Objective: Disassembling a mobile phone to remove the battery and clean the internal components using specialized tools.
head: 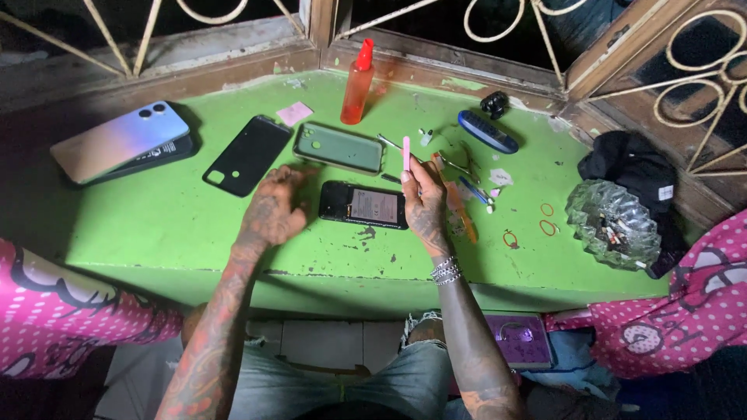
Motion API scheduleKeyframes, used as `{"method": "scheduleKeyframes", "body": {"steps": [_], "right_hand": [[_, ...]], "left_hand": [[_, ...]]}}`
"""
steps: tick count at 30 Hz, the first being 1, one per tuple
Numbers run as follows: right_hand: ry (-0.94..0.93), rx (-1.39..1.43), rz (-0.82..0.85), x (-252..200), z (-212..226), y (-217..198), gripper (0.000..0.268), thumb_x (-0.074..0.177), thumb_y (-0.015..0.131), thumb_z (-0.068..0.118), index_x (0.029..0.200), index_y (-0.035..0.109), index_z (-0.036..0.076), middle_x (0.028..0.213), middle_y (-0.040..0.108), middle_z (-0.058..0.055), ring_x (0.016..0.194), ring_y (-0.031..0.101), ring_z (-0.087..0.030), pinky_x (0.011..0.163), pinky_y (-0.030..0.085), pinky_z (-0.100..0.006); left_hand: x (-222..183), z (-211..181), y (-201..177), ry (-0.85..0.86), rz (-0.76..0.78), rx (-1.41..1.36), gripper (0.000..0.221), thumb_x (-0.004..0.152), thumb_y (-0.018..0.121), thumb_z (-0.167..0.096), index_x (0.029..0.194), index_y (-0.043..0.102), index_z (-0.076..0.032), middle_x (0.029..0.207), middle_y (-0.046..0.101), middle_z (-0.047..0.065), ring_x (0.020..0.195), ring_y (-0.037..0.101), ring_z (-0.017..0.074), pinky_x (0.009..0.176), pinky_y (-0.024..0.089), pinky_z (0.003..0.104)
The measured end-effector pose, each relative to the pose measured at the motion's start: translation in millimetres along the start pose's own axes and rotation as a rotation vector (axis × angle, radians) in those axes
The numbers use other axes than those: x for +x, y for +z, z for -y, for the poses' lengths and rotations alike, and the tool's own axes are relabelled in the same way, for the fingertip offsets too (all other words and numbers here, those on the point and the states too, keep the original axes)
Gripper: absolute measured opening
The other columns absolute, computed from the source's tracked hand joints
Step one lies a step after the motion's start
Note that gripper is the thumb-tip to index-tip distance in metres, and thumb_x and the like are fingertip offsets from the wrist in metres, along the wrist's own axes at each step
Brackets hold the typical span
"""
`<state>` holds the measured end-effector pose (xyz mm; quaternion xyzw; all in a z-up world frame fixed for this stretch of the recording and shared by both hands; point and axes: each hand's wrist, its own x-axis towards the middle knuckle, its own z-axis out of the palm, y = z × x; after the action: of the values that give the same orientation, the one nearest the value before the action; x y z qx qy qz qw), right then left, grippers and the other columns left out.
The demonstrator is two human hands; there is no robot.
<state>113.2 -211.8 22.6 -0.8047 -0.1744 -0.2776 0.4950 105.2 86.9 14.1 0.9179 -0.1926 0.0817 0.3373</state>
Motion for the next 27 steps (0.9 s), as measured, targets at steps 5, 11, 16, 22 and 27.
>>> {"method": "scheduleKeyframes", "body": {"steps": [5, 11, 16, 22, 27], "right_hand": [[-0.089, -0.193, 0.028, -9, 1, -10, 0.024, 0.097, 0.071, 0.011, 0.121, 0.076, 0.013, 0.090, 0.063, -0.005, 0.077, 0.067, -0.020, 0.070, 0.055, -0.027], [-0.096, -0.382, 0.115, -12, -30, -12, 0.019, 0.095, 0.070, 0.014, 0.110, 0.080, 0.022, 0.095, 0.066, -0.002, 0.086, 0.067, -0.026, 0.081, 0.056, -0.035], [-0.058, -0.430, 0.217, -5, -39, 2, 0.018, 0.094, 0.071, 0.018, 0.106, 0.079, 0.027, 0.096, 0.066, 0.000, 0.092, 0.067, -0.027, 0.085, 0.055, -0.037], [-0.056, -0.375, 0.259, 5, -40, 23, 0.017, 0.095, 0.069, 0.015, 0.106, 0.079, 0.024, 0.095, 0.066, -0.004, 0.091, 0.066, -0.032, 0.084, 0.056, -0.042], [-0.094, -0.381, 0.306, 10, -40, 30, 0.016, 0.094, 0.068, 0.015, 0.104, 0.078, 0.023, 0.094, 0.066, -0.005, 0.092, 0.065, -0.032, 0.084, 0.056, -0.042]], "left_hand": [[-1, 25, 18, -0.077, -0.198, -0.135, 0.048, 0.083, 0.062, -0.003, 0.130, 0.069, -0.009, 0.108, 0.062, 0.018, 0.105, 0.065, 0.0416, 0.097, 0.053, 0.051], [1, 35, 31, -0.067, -0.271, -0.174, 0.032, 0.094, 0.062, -0.008, 0.122, 0.076, -0.015, 0.101, 0.063, 0.013, 0.098, 0.069, 0.0368, 0.088, 0.058, 0.048], [-1, 28, 22, 0.056, -0.308, -0.104, 0.029, 0.091, 0.063, -0.002, 0.115, 0.078, -0.009, 0.094, 0.066, 0.017, 0.094, 0.069, 0.0419, 0.087, 0.057, 0.051], [-1, 25, 20, 0.058, -0.354, -0.111, 0.026, 0.091, 0.066, -0.002, 0.113, 0.079, -0.009, 0.090, 0.071, 0.016, 0.091, 0.071, 0.0385, 0.088, 0.057, 0.048], [1, 32, 26, 0.081, -0.375, -0.125, 0.025, 0.091, 0.067, -0.003, 0.112, 0.079, -0.011, 0.088, 0.069, 0.015, 0.086, 0.071, 0.0386, 0.083, 0.058, 0.047]]}}
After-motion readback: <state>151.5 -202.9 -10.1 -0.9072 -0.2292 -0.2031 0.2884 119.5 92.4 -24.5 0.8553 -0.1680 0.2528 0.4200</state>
